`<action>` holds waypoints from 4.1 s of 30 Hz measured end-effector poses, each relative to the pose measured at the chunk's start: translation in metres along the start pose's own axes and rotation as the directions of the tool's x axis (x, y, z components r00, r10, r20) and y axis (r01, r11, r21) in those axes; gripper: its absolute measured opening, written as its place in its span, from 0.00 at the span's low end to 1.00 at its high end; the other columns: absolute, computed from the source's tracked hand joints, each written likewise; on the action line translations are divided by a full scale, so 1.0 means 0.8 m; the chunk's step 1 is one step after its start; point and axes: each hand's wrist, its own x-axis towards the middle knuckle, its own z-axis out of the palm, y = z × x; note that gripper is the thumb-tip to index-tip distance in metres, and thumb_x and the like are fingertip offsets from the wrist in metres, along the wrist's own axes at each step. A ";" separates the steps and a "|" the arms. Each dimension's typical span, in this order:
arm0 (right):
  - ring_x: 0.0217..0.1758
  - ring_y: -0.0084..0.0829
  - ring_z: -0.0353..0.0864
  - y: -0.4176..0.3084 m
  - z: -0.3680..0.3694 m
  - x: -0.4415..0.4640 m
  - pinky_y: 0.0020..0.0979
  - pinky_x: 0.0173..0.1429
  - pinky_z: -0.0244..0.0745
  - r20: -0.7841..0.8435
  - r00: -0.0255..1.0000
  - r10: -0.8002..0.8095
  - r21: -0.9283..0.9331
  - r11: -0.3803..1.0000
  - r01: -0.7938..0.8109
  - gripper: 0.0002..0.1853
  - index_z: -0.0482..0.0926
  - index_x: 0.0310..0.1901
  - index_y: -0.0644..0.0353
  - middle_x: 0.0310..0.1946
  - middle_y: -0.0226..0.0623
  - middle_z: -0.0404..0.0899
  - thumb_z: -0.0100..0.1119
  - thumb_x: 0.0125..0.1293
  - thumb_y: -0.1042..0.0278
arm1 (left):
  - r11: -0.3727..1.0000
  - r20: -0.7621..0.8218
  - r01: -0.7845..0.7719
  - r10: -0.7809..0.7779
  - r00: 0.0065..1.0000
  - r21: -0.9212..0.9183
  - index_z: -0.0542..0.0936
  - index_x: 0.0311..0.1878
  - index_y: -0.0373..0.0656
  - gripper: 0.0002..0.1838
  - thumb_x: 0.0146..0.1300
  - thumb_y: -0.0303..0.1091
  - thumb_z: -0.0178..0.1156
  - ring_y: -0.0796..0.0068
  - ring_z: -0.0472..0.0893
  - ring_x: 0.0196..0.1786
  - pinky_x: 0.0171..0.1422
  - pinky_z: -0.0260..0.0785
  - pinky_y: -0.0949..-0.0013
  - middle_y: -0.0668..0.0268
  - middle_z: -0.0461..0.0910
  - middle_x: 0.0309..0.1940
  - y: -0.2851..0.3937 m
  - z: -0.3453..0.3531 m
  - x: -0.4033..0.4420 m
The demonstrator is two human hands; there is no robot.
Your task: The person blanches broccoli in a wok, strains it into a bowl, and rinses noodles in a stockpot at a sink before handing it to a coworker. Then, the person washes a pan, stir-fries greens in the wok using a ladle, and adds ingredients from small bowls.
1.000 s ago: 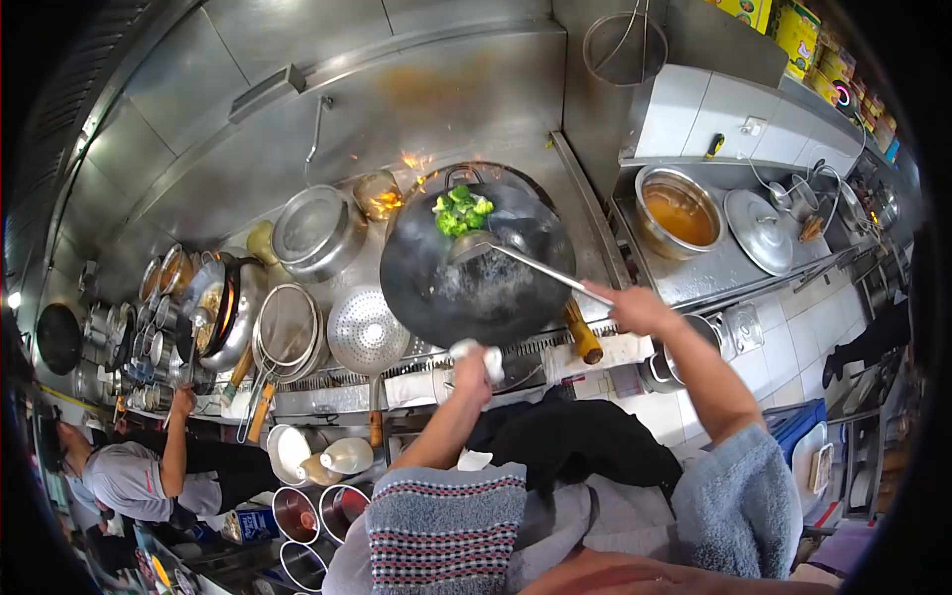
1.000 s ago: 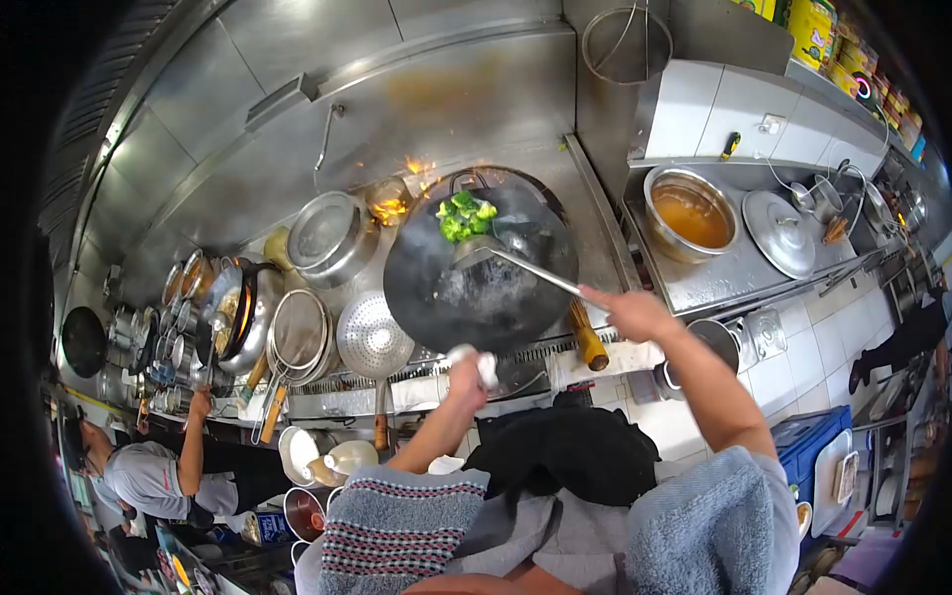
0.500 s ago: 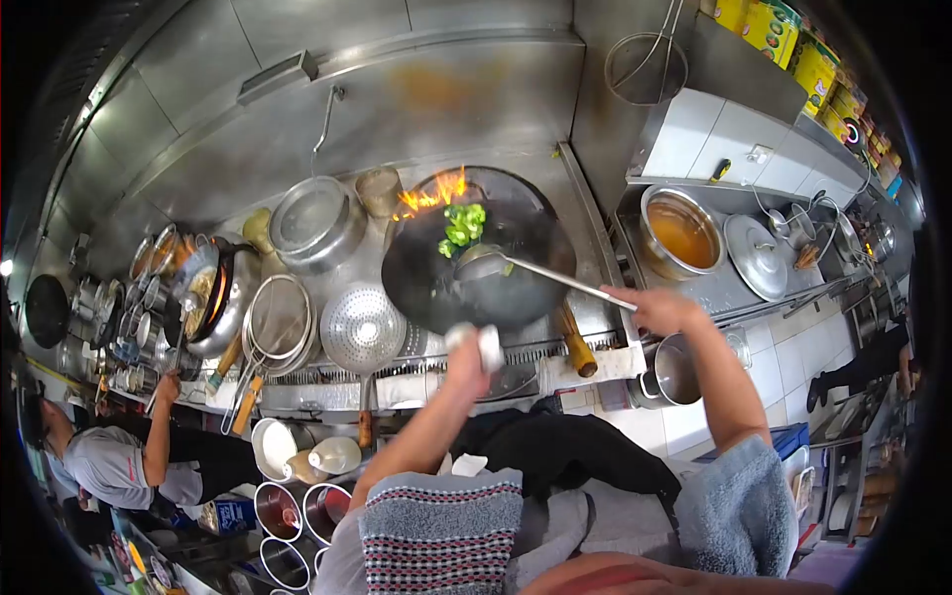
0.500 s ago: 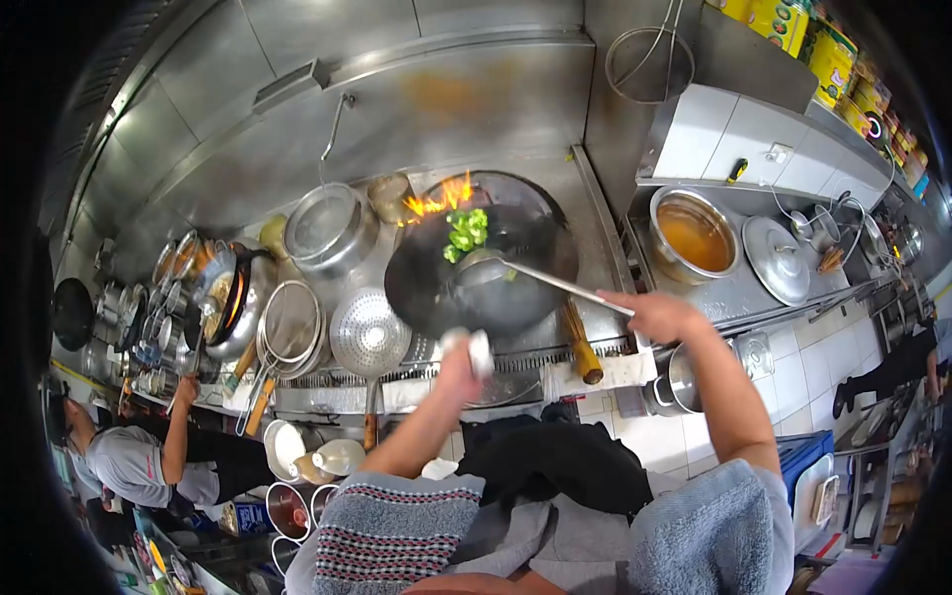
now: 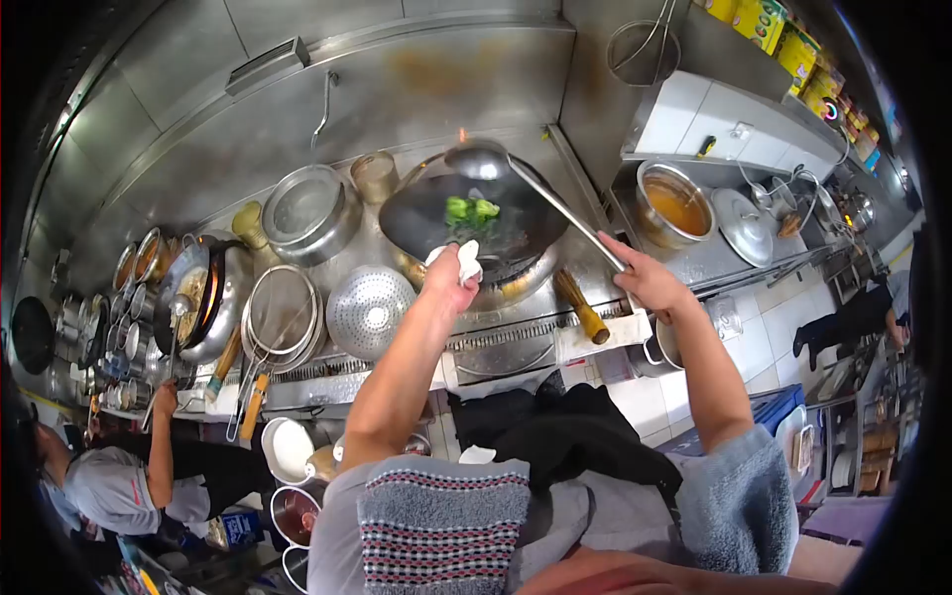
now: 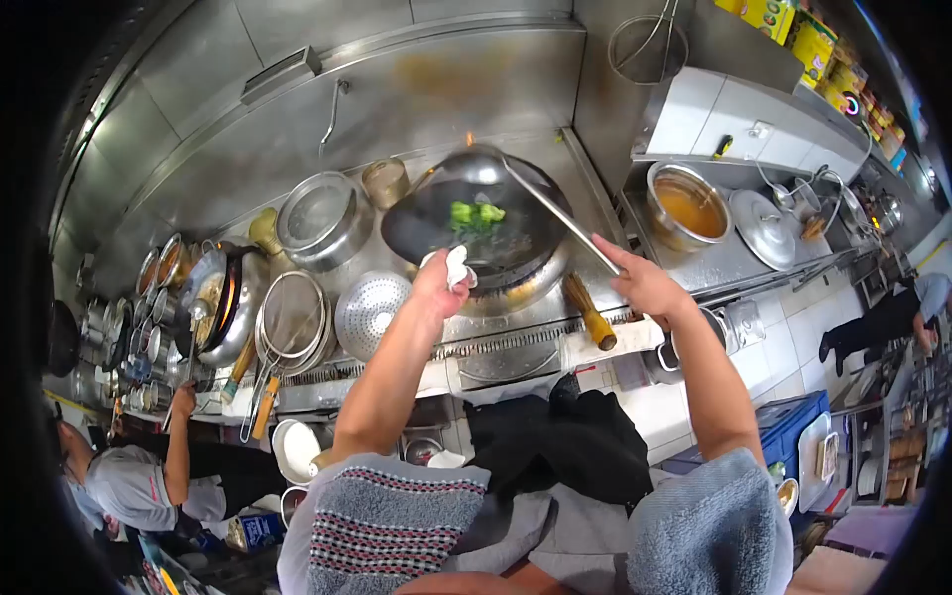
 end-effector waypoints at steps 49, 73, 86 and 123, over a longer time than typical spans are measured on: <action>0.17 0.12 0.60 -0.002 0.014 0.155 0.18 0.17 0.63 0.575 0.601 -0.555 0.687 -0.070 -0.723 0.26 0.57 0.72 0.44 0.28 0.29 0.61 0.39 0.75 0.73 | 0.850 -0.438 -0.417 0.524 0.731 0.322 0.80 0.40 0.42 0.24 0.67 0.56 0.53 0.75 0.78 0.27 0.32 0.71 0.64 0.66 0.79 0.27 -0.148 -0.123 -0.019; 0.15 0.15 0.61 -0.092 0.189 0.003 0.20 0.14 0.61 0.819 -0.427 -0.384 0.041 0.781 -0.623 0.36 0.37 0.77 0.41 0.30 0.33 0.62 0.38 0.74 0.76 | 0.953 -0.997 -0.295 -0.064 0.031 -0.070 0.76 0.57 0.36 0.34 0.60 0.59 0.58 0.51 0.75 0.63 0.66 0.66 0.58 0.43 0.76 0.57 -0.899 -0.204 -0.173; 0.17 0.17 0.64 -0.279 0.566 -0.461 0.23 0.19 0.63 0.526 -0.849 -0.052 -0.016 0.997 -0.071 0.36 0.43 0.75 0.39 0.24 0.28 0.64 0.46 0.71 0.73 | 0.558 -0.985 -0.828 -0.165 -0.043 -0.057 0.78 0.50 0.37 0.22 0.63 0.47 0.61 0.69 0.82 0.40 0.45 0.74 0.63 0.59 0.83 0.39 -0.888 -0.043 -0.156; 0.10 0.14 0.58 0.025 0.140 0.012 0.20 0.12 0.57 0.556 0.674 -0.487 0.829 0.386 -0.406 0.20 0.63 0.67 0.46 0.22 0.25 0.65 0.45 0.75 0.63 | 0.610 -0.945 -0.747 0.009 -0.326 0.264 0.77 0.48 0.30 0.21 0.49 0.28 0.62 0.68 0.78 0.40 0.45 0.73 0.62 0.60 0.79 0.43 -0.877 -0.305 -0.598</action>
